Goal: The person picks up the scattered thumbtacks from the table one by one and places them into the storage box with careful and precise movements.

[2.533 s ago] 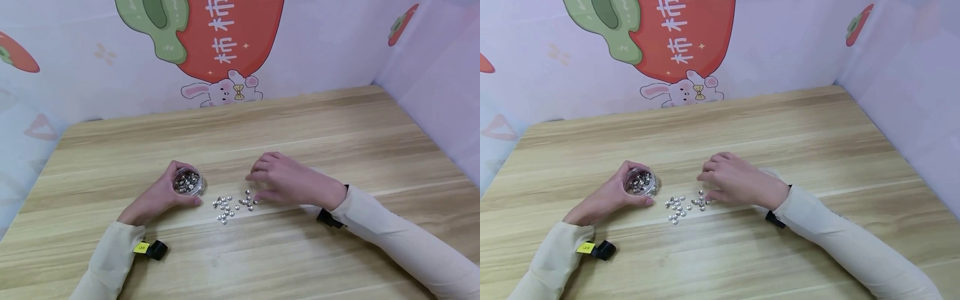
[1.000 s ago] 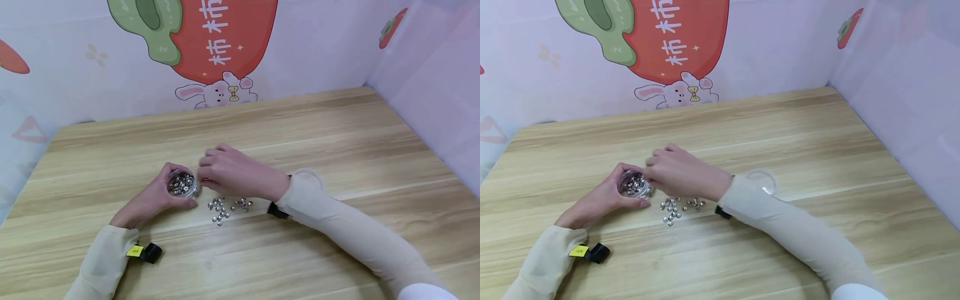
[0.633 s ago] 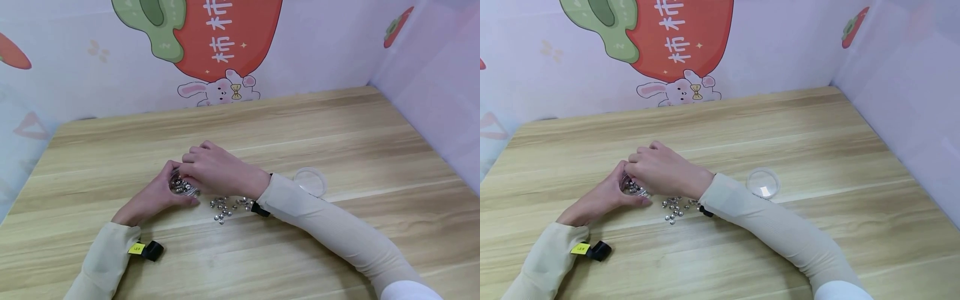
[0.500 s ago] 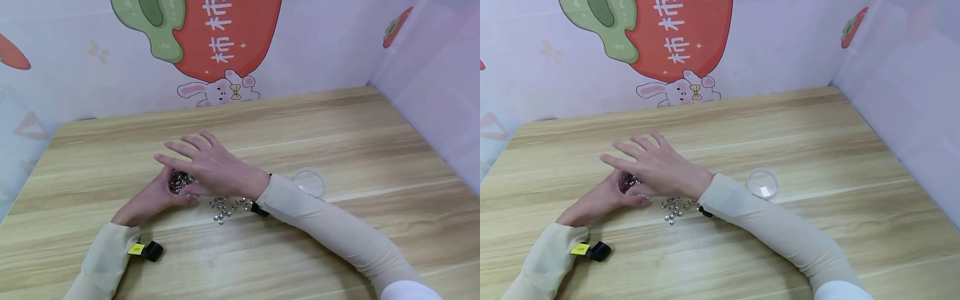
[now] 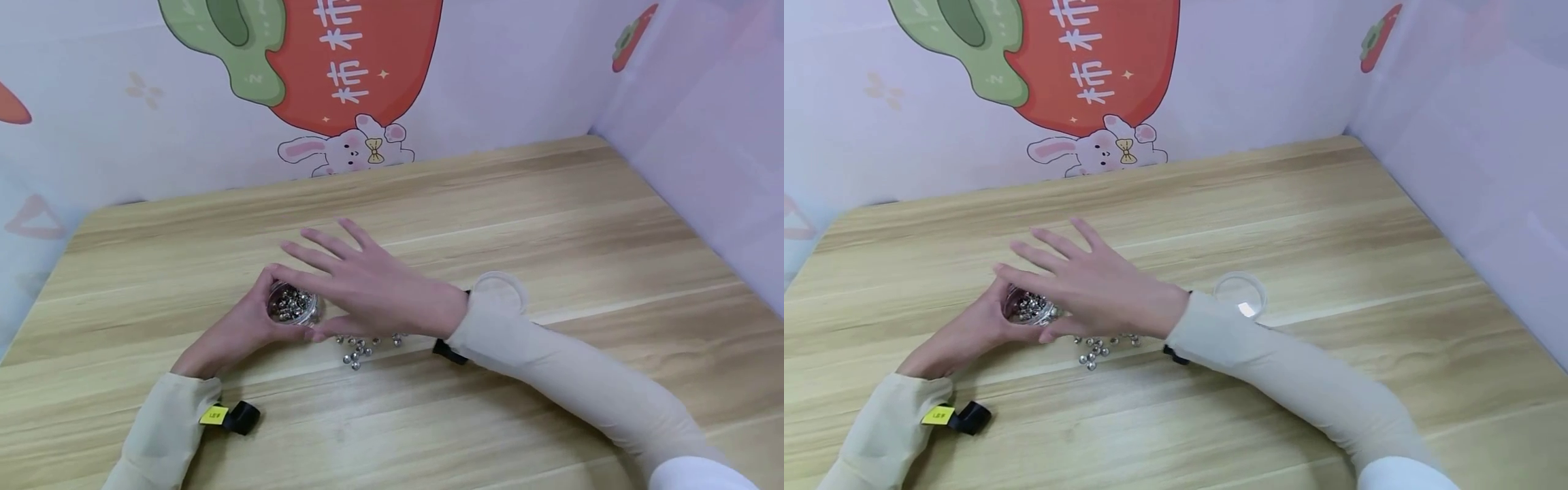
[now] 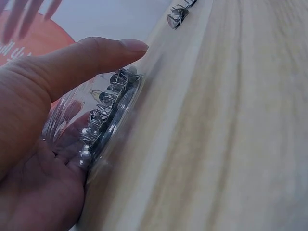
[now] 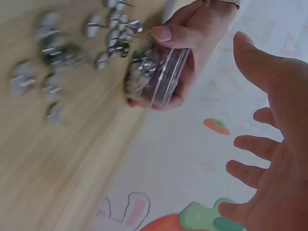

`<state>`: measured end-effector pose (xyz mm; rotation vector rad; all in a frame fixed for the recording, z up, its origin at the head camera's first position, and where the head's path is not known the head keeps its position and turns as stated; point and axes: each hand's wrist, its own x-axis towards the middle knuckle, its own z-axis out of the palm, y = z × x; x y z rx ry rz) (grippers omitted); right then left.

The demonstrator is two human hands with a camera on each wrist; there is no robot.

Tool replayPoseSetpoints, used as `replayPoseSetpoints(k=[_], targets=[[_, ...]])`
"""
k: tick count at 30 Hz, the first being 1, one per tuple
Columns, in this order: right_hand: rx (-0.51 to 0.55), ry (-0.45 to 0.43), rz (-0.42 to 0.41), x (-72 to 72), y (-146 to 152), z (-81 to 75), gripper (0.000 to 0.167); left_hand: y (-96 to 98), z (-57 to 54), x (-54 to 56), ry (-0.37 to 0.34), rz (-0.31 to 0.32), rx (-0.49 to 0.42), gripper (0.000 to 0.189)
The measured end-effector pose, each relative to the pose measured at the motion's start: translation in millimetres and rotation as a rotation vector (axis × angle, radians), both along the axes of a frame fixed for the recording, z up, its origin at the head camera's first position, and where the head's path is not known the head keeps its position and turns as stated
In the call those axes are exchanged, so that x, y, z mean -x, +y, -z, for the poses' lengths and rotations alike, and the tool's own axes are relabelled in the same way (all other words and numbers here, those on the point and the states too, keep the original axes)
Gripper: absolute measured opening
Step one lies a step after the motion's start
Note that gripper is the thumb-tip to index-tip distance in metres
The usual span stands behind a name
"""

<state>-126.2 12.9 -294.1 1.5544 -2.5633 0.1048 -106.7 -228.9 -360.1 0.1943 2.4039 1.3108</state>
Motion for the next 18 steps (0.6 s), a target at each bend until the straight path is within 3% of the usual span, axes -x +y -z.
replayPoseSetpoints(k=[7, 11, 15, 18], targets=[[-0.013, -0.03, 0.066, -2.5, 49.2, 10.5, 0.086, 3.2, 4.4, -1.3, 0.023, -0.016, -0.02, 0.086], [0.009, -0.03, 0.08, -2.1, 61.7, 11.5, 0.085, 2.3, 4.9, -2.3, 0.04, -0.018, -0.018, 0.084], [-0.014, -0.101, 0.087, -2.5, 63.2, 9.9, 0.081, 1.5, 3.6, -2.3, 0.041, -0.01, -0.009, 0.084], [-0.05, -0.177, 0.086, -3.7, 63.0, 10.1, 0.066, 1.5, 1.8, -0.8, 0.041, -0.001, 0.0, 0.084]])
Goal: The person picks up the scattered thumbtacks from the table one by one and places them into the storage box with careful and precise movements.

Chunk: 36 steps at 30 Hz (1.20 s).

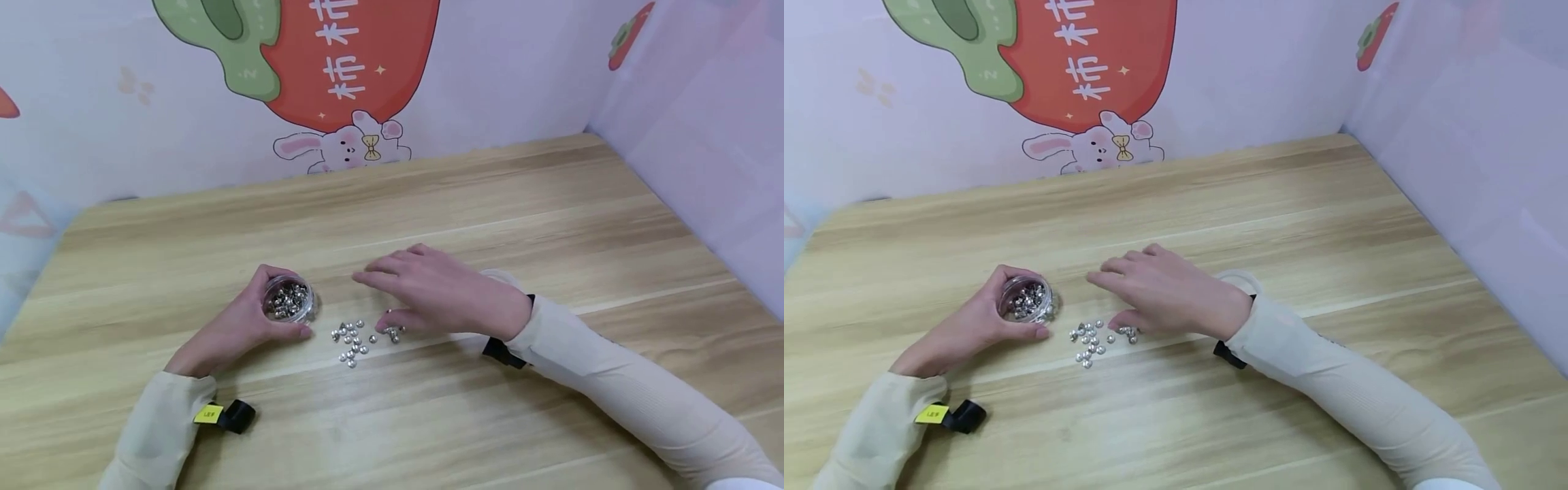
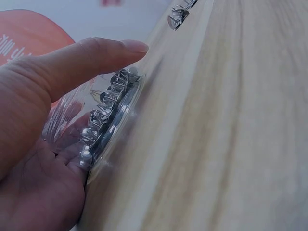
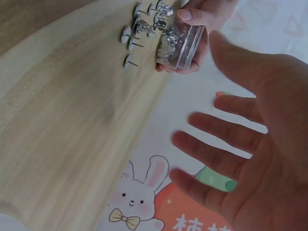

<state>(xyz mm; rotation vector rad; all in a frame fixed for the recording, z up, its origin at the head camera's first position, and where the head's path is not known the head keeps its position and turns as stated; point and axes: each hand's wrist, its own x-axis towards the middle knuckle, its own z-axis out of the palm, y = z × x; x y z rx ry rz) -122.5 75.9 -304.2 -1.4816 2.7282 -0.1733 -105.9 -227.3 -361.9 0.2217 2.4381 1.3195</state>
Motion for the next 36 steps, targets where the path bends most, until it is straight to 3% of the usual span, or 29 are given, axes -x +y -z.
replayPoseSetpoints(k=[6, 18, 27, 36], targets=[[-0.051, -0.076, -0.05, -1.7, -1.0, 3.6, 0.005, -0.6, -2.3, 1.2, -0.018, -0.011, -0.006, 0.087], [-0.098, -0.033, -0.071, -3.4, 1.2, 13.1, 0.019, 2.3, -4.6, 0.4, -0.013, -0.008, -0.002, 0.085], [-0.009, 0.039, -0.054, -2.4, 6.5, -3.4, 0.021, 1.5, -5.4, -4.5, -0.029, -0.02, 0.04, 0.088], [0.036, 0.097, -0.068, -3.7, -0.7, -5.1, 0.012, 3.5, -4.3, -6.3, -0.02, -0.015, 0.061, 0.088]])
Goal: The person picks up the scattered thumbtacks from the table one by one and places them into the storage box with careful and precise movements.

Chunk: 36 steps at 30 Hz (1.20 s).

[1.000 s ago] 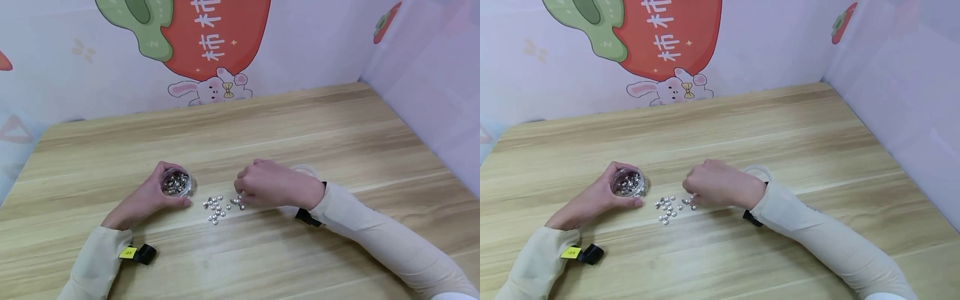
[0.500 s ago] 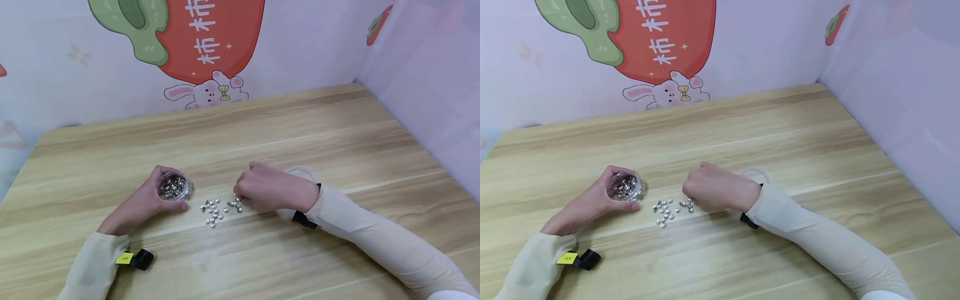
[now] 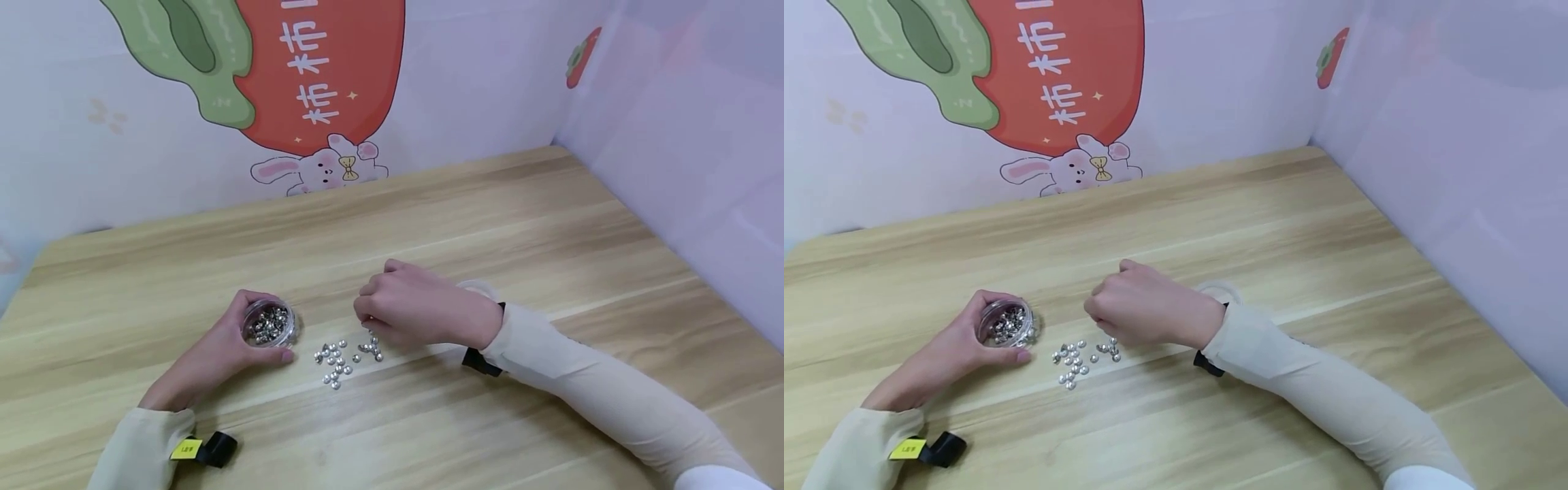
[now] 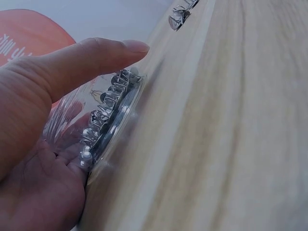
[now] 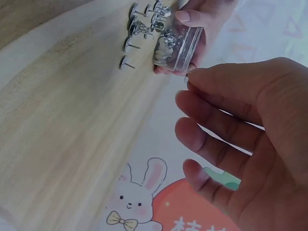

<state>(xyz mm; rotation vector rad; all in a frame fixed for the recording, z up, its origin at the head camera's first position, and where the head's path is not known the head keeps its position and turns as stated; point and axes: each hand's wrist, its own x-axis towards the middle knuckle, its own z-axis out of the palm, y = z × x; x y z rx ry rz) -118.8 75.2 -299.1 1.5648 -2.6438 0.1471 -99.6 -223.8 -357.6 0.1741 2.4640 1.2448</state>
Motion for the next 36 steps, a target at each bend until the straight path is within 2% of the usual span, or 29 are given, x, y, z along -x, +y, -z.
replayPoseSetpoints(k=[6, 10, 13, 22, 27, 29, 33, 36], targets=[[-0.037, 0.014, 0.035, 2.0, -37.3, -14.0, 0.011, 0.3, 0.8, -1.0, 0.012, 0.004, 0.007, 0.09], [-0.046, 0.036, -0.016, 4.6, -73.0, -16.9, 0.019, -2.1, -0.2, -3.2, -0.007, 0.001, 0.019, 0.089], [-0.05, 0.043, -0.039, 5.7, -88.0, -14.7, 0.024, -2.3, -1.0, -3.4, -0.025, 0.0, 0.018, 0.087], [-0.024, 0.072, -0.011, 8.5, -93.4, -10.3, 0.024, -1.7, -2.5, 0.2, -0.013, 0.009, -0.002, 0.086], [0.004, 0.06, 0.004, 9.6, -94.2, -8.3, 0.026, -0.9, -3.6, 1.6, -0.02, 0.012, -0.01, 0.084], [0.002, 0.049, 0.02, 9.9, -95.4, -5.6, 0.038, -1.5, -3.7, 1.3, -0.03, 0.012, -0.025, 0.092], [-0.016, 0.034, 0.057, 10.4, -97.5, 0.6, 0.086, -4.5, -3.0, 0.6, -0.029, 0.024, -0.053, 0.11], [-0.023, 0.046, 0.056, 10.1, -97.0, 3.0, 0.1, -5.3, -2.3, -0.1, -0.009, 0.035, -0.048, 0.113]])
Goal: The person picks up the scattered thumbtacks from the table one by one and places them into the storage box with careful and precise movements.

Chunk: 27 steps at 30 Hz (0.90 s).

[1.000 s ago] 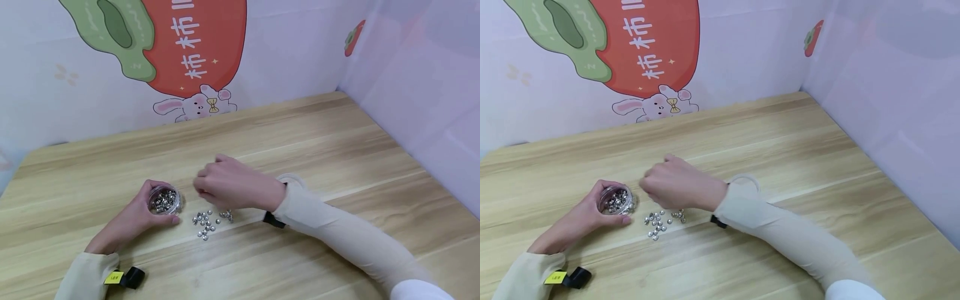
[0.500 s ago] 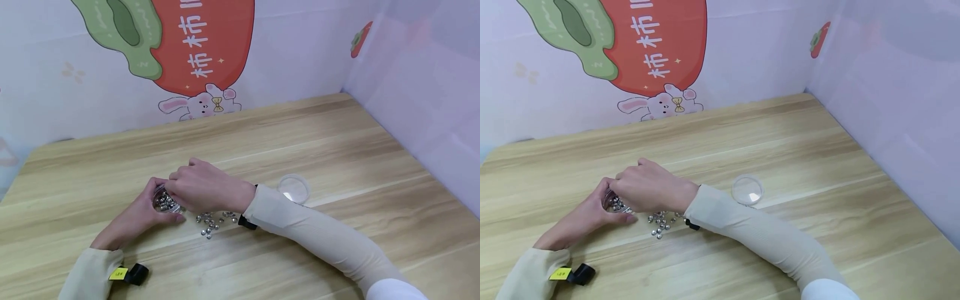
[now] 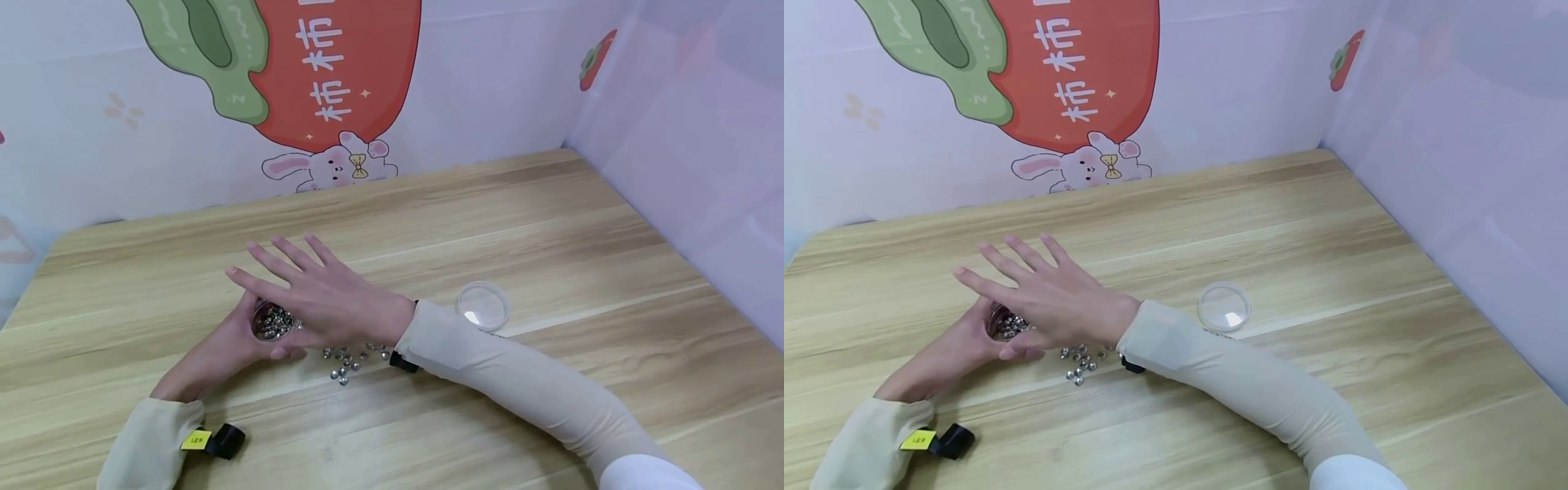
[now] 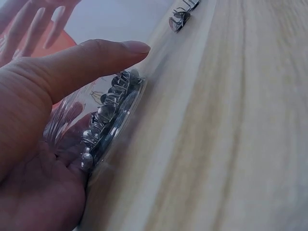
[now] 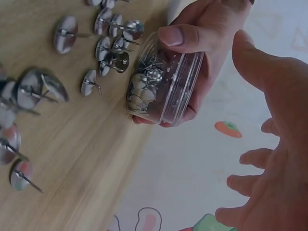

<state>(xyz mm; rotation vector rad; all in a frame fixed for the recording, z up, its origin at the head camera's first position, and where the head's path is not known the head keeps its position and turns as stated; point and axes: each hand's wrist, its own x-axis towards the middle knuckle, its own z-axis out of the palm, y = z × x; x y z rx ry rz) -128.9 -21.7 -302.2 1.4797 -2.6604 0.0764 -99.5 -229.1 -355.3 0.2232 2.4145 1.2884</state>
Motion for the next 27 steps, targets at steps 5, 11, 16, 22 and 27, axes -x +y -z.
replayPoseSetpoints(k=[5, 11, 16, 22, 27], targets=[[-0.013, -0.001, -0.018, -0.1, 2.0, 0.1, 0.102, 0.4, 1.7, 2.7, 0.013, 0.019, 0.012, 0.111], [-0.028, -0.056, -0.01, 0.6, 10.8, -4.2, 0.099, 1.7, 1.6, 3.8, -0.002, 0.0, 0.013, 0.109], [-0.036, -0.126, 0.04, 3.1, 48.8, 0.0, 0.095, 4.7, 1.5, 1.5, 0.003, -0.019, 0.015, 0.09], [-0.004, -0.132, 0.1, 10.6, 86.7, 6.1, 0.093, 5.9, 1.2, 0.2, 0.017, -0.031, 0.032, 0.088], [-0.013, -0.177, 0.087, 13.2, 90.5, 5.7, 0.082, 6.6, 2.1, 1.2, 0.002, -0.039, 0.036, 0.088]])
